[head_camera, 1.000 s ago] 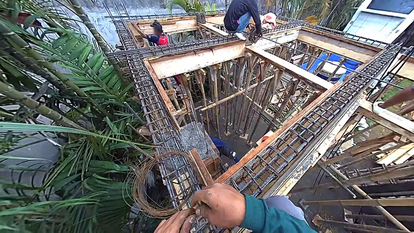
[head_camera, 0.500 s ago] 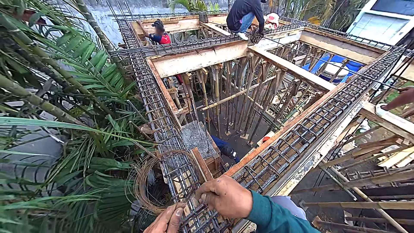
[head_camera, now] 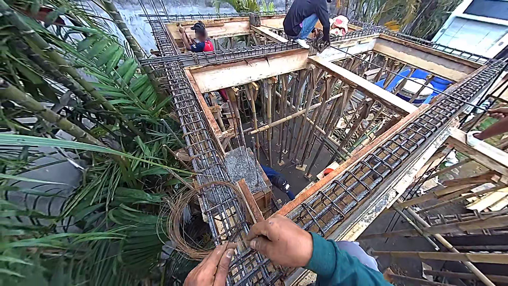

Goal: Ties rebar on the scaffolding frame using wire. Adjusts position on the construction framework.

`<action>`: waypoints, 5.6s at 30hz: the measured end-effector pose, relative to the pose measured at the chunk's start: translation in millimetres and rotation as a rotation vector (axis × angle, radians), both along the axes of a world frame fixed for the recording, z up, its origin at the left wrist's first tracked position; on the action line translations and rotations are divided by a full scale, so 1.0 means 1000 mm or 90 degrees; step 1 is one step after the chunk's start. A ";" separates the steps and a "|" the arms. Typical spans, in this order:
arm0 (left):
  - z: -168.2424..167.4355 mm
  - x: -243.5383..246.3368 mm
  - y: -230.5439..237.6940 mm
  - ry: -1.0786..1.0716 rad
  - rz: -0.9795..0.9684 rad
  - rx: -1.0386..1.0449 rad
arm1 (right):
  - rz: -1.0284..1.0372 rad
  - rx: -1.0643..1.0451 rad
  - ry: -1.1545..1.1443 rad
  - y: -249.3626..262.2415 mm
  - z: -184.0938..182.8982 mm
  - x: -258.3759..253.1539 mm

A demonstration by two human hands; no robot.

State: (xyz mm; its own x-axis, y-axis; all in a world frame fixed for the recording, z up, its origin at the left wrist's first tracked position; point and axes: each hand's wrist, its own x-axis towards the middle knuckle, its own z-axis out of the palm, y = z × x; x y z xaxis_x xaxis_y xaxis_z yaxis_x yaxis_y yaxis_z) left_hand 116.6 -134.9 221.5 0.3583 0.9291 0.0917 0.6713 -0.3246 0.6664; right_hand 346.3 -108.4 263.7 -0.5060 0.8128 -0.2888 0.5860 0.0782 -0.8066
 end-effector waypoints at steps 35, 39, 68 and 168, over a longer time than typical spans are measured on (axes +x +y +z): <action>0.000 0.016 -0.007 -0.019 -0.002 0.005 | -0.073 0.019 0.006 -0.006 0.002 -0.014; 0.002 0.013 -0.007 -0.034 0.007 0.016 | -0.112 0.025 0.043 -0.007 0.002 -0.014; -0.008 0.004 -0.009 -0.045 -0.050 -0.034 | -0.043 0.057 0.042 -0.006 -0.001 -0.011; -0.038 0.029 -0.046 -0.492 -0.179 -0.628 | -0.642 -0.064 0.678 0.006 0.011 0.013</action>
